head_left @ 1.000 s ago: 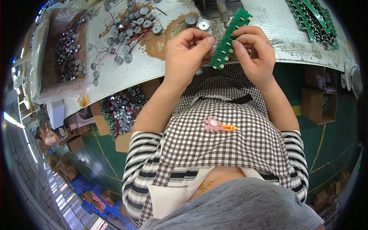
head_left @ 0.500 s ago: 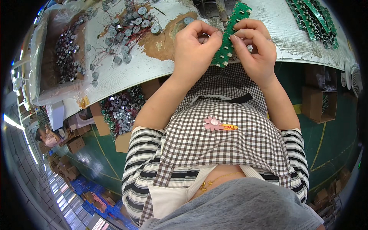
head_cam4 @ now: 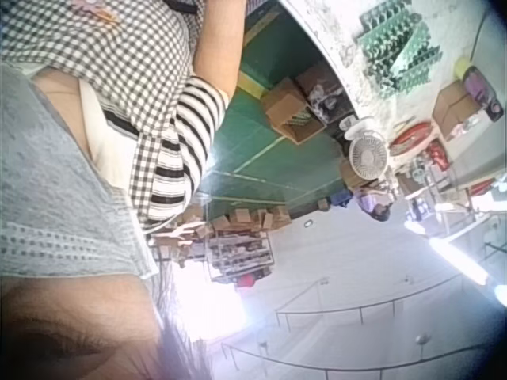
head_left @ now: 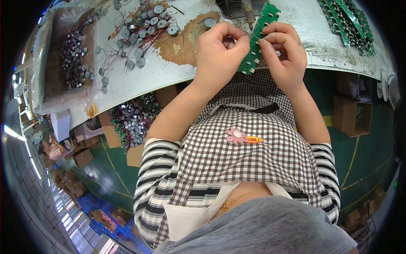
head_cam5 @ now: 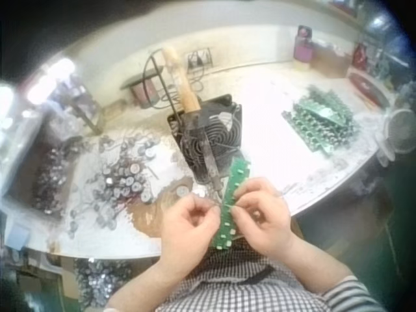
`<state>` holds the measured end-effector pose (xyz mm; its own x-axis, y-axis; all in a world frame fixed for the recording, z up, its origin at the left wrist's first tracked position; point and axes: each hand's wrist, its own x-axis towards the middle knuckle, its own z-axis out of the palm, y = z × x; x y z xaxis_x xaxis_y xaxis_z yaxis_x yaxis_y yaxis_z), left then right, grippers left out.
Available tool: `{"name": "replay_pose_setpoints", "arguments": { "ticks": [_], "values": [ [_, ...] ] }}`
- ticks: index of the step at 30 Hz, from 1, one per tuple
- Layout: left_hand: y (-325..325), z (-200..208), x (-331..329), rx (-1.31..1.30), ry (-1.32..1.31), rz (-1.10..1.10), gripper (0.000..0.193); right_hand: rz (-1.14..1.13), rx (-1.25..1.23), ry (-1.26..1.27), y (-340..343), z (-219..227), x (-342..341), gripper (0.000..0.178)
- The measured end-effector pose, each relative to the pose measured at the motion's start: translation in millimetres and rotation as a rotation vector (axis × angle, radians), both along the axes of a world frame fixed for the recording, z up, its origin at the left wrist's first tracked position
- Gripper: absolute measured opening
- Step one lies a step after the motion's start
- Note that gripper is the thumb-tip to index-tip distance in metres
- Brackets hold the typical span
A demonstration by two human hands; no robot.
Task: Manually inserting small electronic components into a printed circuit board on an assembly line.
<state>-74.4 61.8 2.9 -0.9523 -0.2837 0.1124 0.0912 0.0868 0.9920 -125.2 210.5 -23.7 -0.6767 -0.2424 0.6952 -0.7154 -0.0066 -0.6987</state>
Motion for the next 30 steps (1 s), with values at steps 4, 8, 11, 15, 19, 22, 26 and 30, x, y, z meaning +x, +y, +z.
{"name": "replay_pose_setpoints", "arguments": {
  "ticks": [4,8,11,15,19,22,26,30],
  "values": [
    [-1.1,3.4,-0.5,-0.009,-0.038,-0.008,0.009,0.02,-0.004,-0.044,0.1,1.1,1.0,0.008],
    [-0.2,7.1,-7.0,-0.002,-0.013,0.012,0.009,0.02,0.122,-0.033,0.6,7.8,-0.3,0.007],
    [-0.3,6.8,-6.6,-0.008,0.032,0.022,0.008,0.045,0.06,-0.053,0.2,8.2,-0.6,0.008],
    [-0.9,6.5,-0.6,-0.064,-0.01,0.022,0.009,0.019,0.044,-0.069,0.0,4.1,2.8,0.008],
    [-4.6,2.9,3.2,-0.056,-0.025,-0.024,0.011,0.032,-0.009,-0.101,1.7,0.8,5.8,0.01],
    [-8.3,9.3,4.7,0.011,-0.037,-0.066,0.013,0.095,-0.096,-0.207,3.3,2.4,8.6,0.01],
    [-12.5,12.6,1.7,0.035,-0.126,-0.17,0.013,0.07,-0.069,-0.148,2.1,2.0,5.9,0.009],
    [-10.7,7.7,-1.7,0.104,-0.071,-0.132,0.012,0.049,-0.034,-0.071,-0.8,4.0,4.5,0.009]
  ]
}}
